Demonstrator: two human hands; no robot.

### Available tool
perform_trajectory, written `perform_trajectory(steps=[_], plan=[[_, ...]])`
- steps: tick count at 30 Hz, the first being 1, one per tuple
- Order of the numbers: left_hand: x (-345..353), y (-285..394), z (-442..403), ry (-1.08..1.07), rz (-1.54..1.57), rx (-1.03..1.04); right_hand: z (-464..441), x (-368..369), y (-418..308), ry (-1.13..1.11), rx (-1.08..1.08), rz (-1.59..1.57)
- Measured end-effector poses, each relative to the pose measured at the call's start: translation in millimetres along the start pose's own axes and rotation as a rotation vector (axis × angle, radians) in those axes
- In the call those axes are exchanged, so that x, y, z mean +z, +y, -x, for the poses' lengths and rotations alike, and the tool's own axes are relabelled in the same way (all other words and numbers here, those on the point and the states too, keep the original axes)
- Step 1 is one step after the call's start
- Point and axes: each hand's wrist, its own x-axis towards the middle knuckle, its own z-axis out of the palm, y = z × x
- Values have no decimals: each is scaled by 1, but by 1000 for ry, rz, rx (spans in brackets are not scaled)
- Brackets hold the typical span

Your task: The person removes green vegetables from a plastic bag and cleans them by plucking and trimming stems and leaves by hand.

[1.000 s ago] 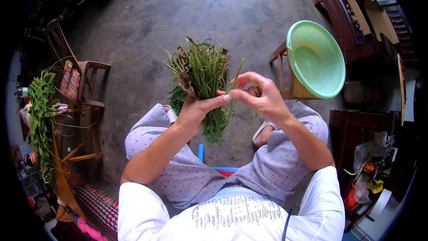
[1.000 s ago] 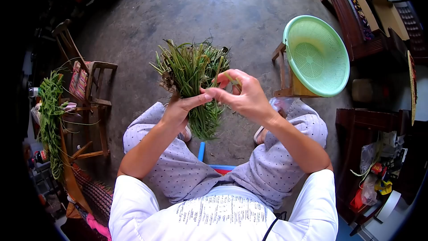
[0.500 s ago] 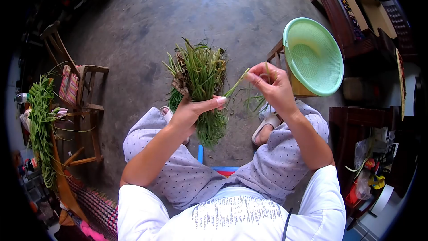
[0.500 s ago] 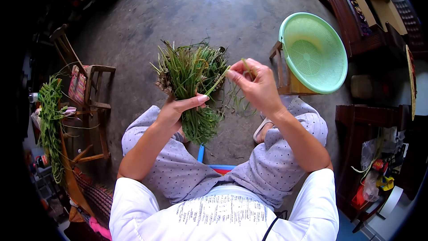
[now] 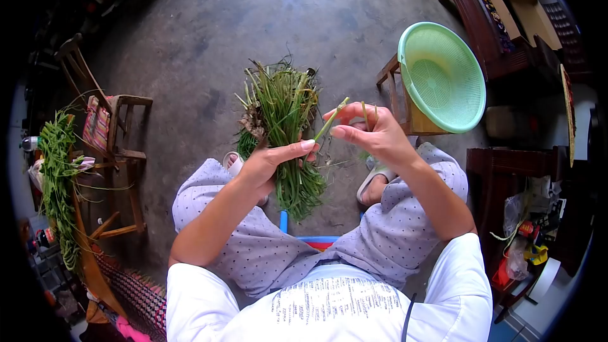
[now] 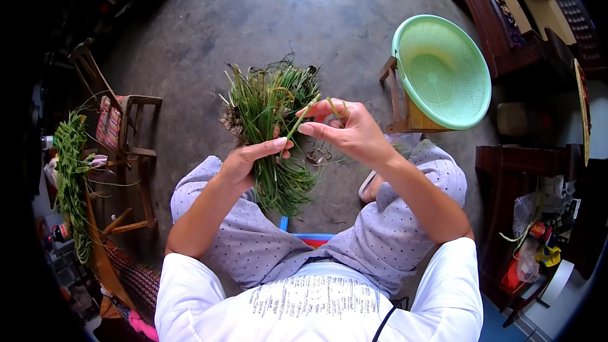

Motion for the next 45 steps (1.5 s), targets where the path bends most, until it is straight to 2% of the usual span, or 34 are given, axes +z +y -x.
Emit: perform_trajectory(steps=[3, 4, 5, 7, 10, 15, 20, 27, 30, 36, 41, 42, 45], plan=[[3, -2, -4, -53, -109, 35, -1, 9, 2, 58, 138, -371], [10, -4, -5, -18, -90, 122, -2, 9, 2, 61, 162, -382], [9, -3, -5, -18, -90, 122, -2, 11, 3, 62, 161, -382], [7, -4, -5, -7, -217, 227, -3, 14, 9, 1, 52, -337], [5, -5, -8, 0, -190, 268, -3, 15, 11, -14, 61, -285], [9, 0, -5, 7, -119, 158, -2, 13, 9, -27, -26, -132], [7, 2, -3, -45, -43, 22, -1, 16, 8, 83, -226, 91], [6, 3, -1, -33, -5, -2, -2, 12, 7, 91, -119, -72], [4, 3, -2, -32, 5, 6, 0, 13, -1, 104, -170, 15], [8, 1, -3, -11, 25, 40, 3, 14, -11, 85, -104, 133], [6, 2, -2, -8, -17, 20, 0, -3, -11, 258, -37, -90], [5, 1, -3, -2, -14, 8, -1, -6, -15, 337, -102, -137], [4, 1, -3, 4, -15, -3, -4, -18, -13, 378, -108, -110]])
